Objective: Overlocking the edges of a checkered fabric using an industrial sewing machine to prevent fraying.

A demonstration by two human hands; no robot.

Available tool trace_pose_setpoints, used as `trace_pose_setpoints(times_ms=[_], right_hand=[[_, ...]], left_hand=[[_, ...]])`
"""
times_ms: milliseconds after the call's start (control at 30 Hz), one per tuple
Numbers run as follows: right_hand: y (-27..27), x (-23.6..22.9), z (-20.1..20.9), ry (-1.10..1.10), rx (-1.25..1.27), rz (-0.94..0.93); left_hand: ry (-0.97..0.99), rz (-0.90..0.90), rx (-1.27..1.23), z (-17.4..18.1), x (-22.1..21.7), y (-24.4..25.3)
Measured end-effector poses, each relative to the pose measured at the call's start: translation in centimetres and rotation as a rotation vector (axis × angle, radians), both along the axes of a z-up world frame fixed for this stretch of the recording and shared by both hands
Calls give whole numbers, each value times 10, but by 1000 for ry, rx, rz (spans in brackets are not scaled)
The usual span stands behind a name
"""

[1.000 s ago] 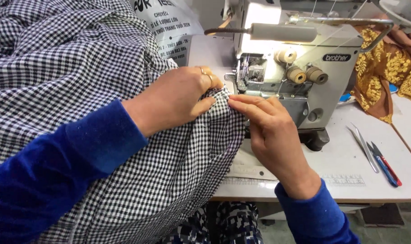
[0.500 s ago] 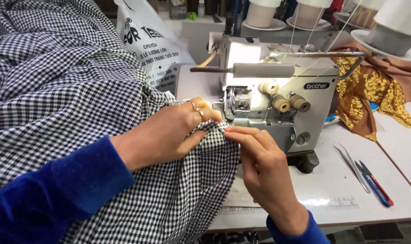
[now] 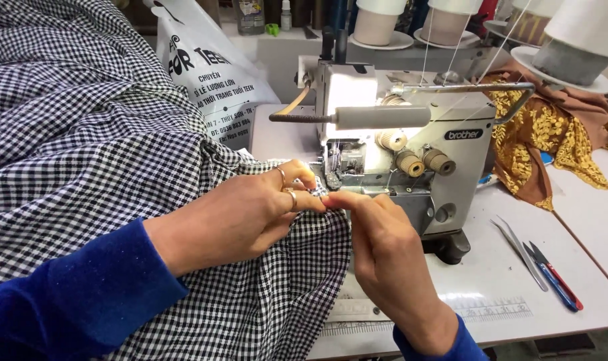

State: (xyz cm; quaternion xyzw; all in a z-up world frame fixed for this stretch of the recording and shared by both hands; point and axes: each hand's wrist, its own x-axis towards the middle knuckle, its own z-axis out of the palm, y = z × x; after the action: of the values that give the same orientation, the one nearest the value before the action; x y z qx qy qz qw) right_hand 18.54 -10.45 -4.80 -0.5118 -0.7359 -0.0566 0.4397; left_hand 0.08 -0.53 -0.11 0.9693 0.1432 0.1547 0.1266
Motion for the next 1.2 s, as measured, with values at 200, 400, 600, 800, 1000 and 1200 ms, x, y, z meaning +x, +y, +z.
trace_pose_setpoints(times_ms=[200,400,600,800,1000,1200], right_hand=[[-1,-4,-4,-95,41,-143],[-4,-4,-3,238,-88,-38],[-14,5,-2,742,-319,-239],[-12,8,-13,855,-779,-217],[-10,9,-25,966,-753,-118],[-5,12,-34,957,-649,-57]], left_hand=[[138,94,43,9,5,-6],[-17,-35,88,-12,3,10],[46,-8,9,-9,5,13],[20,-51,116,-11,6,14],[-1,-78,163,-18,9,25],[44,-59,66,-15,11,32]])
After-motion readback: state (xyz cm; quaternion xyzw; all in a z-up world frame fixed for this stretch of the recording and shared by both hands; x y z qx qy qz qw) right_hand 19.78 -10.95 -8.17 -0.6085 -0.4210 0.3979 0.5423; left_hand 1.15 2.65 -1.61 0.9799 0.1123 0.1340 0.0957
